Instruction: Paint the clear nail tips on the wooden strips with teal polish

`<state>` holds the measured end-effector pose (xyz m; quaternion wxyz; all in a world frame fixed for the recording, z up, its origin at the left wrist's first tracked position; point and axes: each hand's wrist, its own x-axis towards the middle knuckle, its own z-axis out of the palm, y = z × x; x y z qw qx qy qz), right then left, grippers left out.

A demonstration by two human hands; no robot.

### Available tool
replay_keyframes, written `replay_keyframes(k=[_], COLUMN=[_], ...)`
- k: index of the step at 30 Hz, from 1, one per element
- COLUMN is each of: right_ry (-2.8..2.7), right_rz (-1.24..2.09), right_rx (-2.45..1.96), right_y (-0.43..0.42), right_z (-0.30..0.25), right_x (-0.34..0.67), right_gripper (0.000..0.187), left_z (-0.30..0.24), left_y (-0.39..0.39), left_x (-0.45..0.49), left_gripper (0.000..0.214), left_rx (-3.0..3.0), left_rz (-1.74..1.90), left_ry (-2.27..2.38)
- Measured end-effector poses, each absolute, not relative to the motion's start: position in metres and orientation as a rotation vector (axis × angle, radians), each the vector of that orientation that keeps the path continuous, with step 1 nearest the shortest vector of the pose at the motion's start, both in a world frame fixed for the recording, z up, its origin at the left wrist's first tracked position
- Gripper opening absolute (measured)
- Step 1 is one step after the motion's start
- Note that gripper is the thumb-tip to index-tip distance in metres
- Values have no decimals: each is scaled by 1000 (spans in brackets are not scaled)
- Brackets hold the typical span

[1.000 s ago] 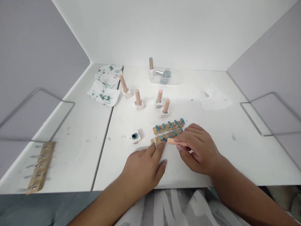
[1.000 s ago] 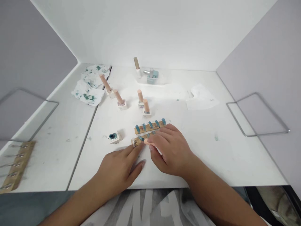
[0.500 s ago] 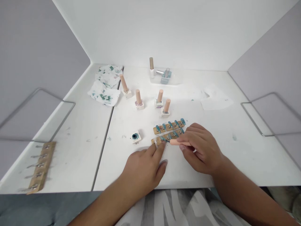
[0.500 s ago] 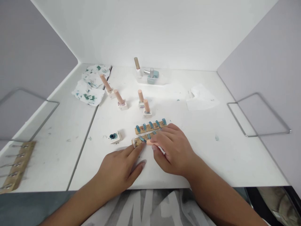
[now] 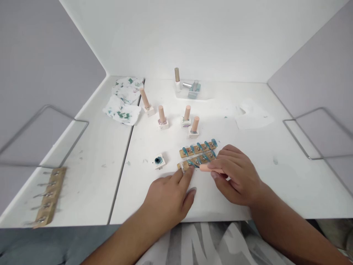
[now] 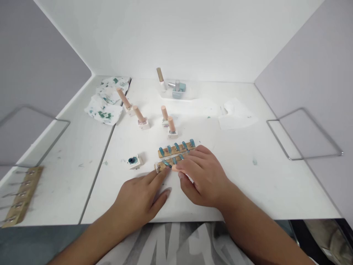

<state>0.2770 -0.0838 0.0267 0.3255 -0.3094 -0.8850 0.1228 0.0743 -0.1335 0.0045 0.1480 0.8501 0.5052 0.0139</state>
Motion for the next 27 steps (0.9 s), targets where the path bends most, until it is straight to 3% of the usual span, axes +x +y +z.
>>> replay_keyframes(k=[12,18,23,27], right_ry=[-2102,-2083,-2107,-2102], right_rz=[257,268,290,304], right_rx=[-674,-643,-611,-577], right_y=[-85,-88,-92,-95], right_z=[27,31,32,32], right_x=[285,286,290,292], right_gripper=[30,34,49,55], left_z=[4,3,22,50], left_y=[-134,-143,-149,-154], left_x=[73,68,45,8], left_gripper=[49,24,28,17], left_rx=[2448,2596,2712,2613], left_rz=[95,397,688,938], left_ry=[1413,1244,1027,1241])
